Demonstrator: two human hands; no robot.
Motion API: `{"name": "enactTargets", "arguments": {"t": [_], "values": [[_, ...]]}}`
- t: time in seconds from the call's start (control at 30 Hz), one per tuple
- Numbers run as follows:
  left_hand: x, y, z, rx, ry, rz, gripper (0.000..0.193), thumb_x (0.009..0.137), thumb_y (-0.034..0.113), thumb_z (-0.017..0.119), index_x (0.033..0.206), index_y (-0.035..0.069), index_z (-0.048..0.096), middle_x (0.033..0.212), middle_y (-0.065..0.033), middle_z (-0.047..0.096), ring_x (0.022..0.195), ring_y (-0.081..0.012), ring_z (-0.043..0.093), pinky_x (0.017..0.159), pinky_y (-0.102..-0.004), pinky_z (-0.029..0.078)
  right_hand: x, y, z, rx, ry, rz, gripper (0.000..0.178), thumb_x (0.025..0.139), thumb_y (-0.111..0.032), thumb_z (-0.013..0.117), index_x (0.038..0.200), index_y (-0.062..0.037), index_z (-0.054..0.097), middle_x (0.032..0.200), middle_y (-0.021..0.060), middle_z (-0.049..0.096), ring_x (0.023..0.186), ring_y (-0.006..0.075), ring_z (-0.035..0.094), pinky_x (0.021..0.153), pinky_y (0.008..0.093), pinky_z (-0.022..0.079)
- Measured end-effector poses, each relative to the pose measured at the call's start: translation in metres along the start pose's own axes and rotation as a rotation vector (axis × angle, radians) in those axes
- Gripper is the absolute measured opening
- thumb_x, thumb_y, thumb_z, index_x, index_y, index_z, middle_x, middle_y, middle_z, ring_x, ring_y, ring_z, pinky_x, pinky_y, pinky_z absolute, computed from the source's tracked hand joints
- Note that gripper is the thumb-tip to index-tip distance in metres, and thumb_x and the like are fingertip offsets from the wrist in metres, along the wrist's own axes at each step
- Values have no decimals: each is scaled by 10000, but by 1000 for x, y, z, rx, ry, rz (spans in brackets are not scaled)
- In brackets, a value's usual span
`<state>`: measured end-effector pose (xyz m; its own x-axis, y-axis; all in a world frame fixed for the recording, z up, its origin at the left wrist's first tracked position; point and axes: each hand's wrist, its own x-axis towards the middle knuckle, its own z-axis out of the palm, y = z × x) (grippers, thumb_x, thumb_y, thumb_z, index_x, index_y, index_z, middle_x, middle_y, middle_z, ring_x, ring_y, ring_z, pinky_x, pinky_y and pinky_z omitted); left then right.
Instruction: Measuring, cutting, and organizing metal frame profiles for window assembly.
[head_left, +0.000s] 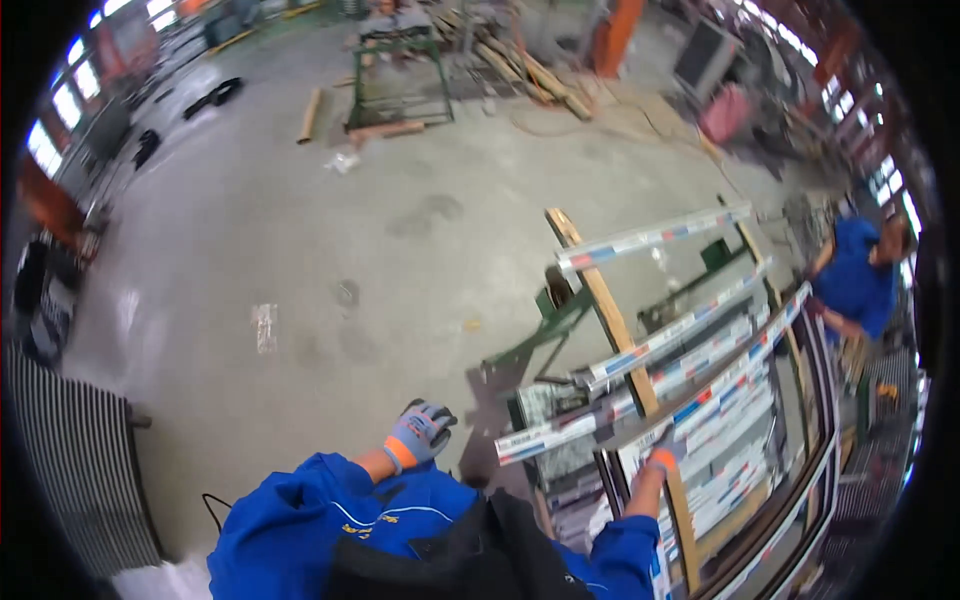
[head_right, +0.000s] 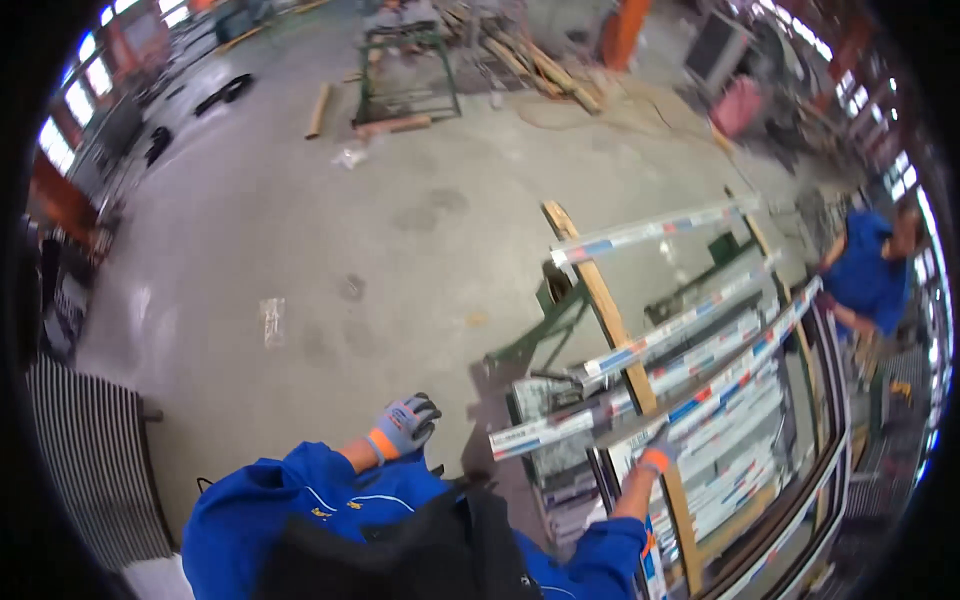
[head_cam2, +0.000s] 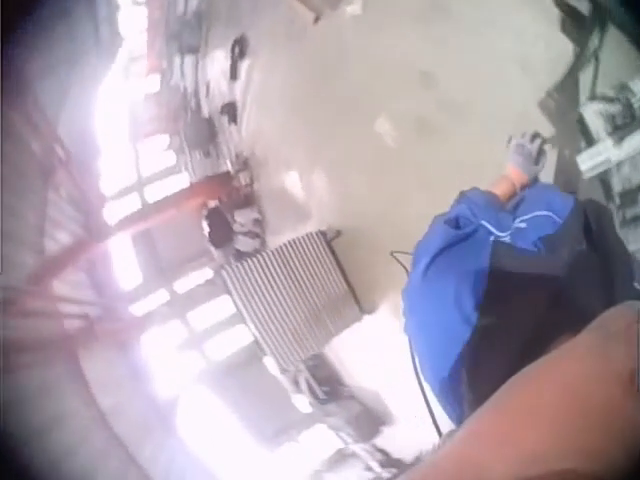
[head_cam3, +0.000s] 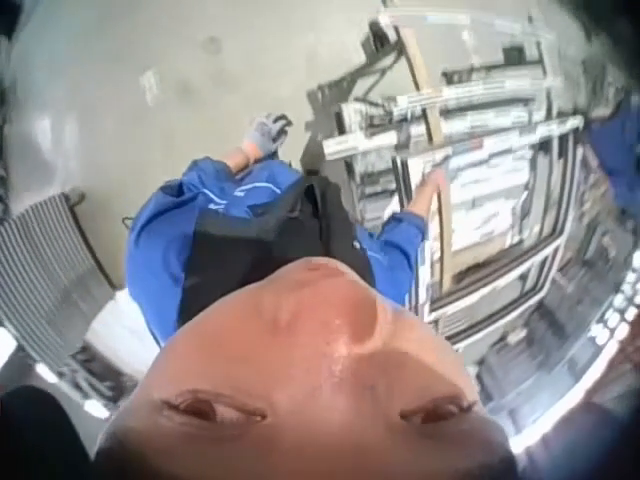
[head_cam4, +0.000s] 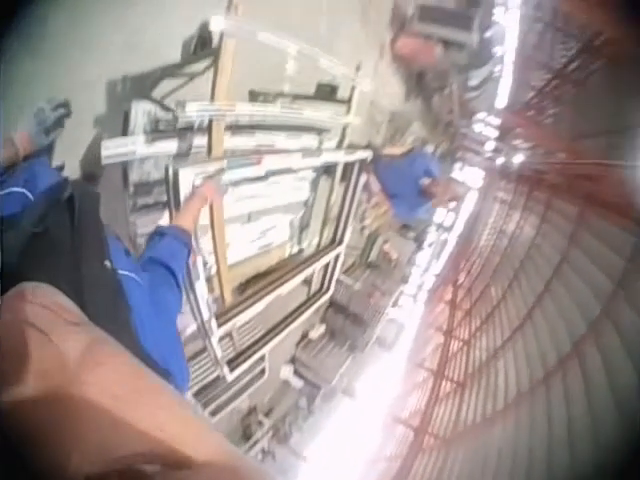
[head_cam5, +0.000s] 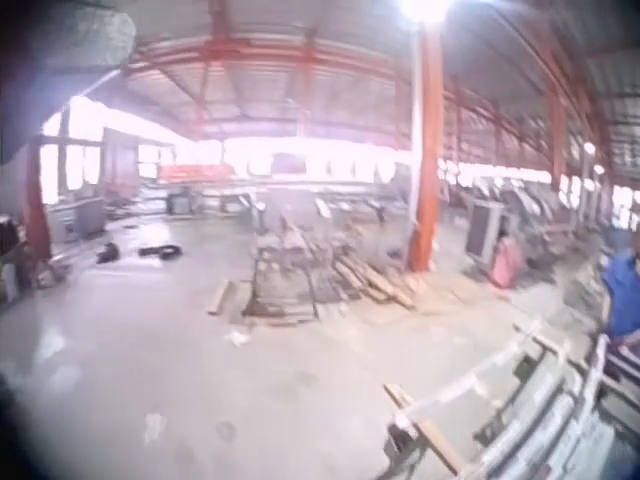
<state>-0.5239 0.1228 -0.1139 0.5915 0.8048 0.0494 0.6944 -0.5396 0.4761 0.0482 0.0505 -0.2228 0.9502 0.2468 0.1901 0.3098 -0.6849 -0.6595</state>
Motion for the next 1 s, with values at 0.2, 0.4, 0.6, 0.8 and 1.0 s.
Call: {"name": "enactTargets", "arguments": {"t": [0.2,0.4,0.6,0.8,1.0], "values": [[-50,-131,-50,-37,133,-230,300,840,284,588,1094,133,637,1112,-118,606,1045,-313,563,897,-453,444,-16,-35,-42,282,-234,15,493,755,-173,800,1090,135,610,1013,185,675,788,259,587,702,396,507],[-30,-304,-120,-102,115,-389,299,855,273,571,1123,156,630,1169,-96,594,1088,-316,546,876,-456,462,-134,-85,-35,-98,-15,-11,567,782,-242,774,1148,137,563,1079,279,640,950,358,623,813,418,508],[62,-404,-237,-72,203,-230,310,843,241,600,1131,125,605,1135,-98,591,1059,-305,552,882,-424,462,-361,-307,55,-225,-170,-287,678,819,-291,692,1326,74,429,1249,280,556,1110,399,567,978,435,438],[219,-462,-314,-15,194,25,309,851,228,592,1142,125,605,1136,-102,589,1058,-298,548,905,-433,447,-392,-365,233,-86,-443,-180,433,790,-317,708,1100,-33,606,900,230,654,843,426,623,742,486,478],[308,-577,-348,77,146,15,343,868,295,583,1171,136,603,1174,-110,576,1096,-304,529,937,-436,426,-412,-589,376,-367,-660,-644,410,822,-520,634,928,-128,690,763,147,680,703,342,646,641,449,491]]}}
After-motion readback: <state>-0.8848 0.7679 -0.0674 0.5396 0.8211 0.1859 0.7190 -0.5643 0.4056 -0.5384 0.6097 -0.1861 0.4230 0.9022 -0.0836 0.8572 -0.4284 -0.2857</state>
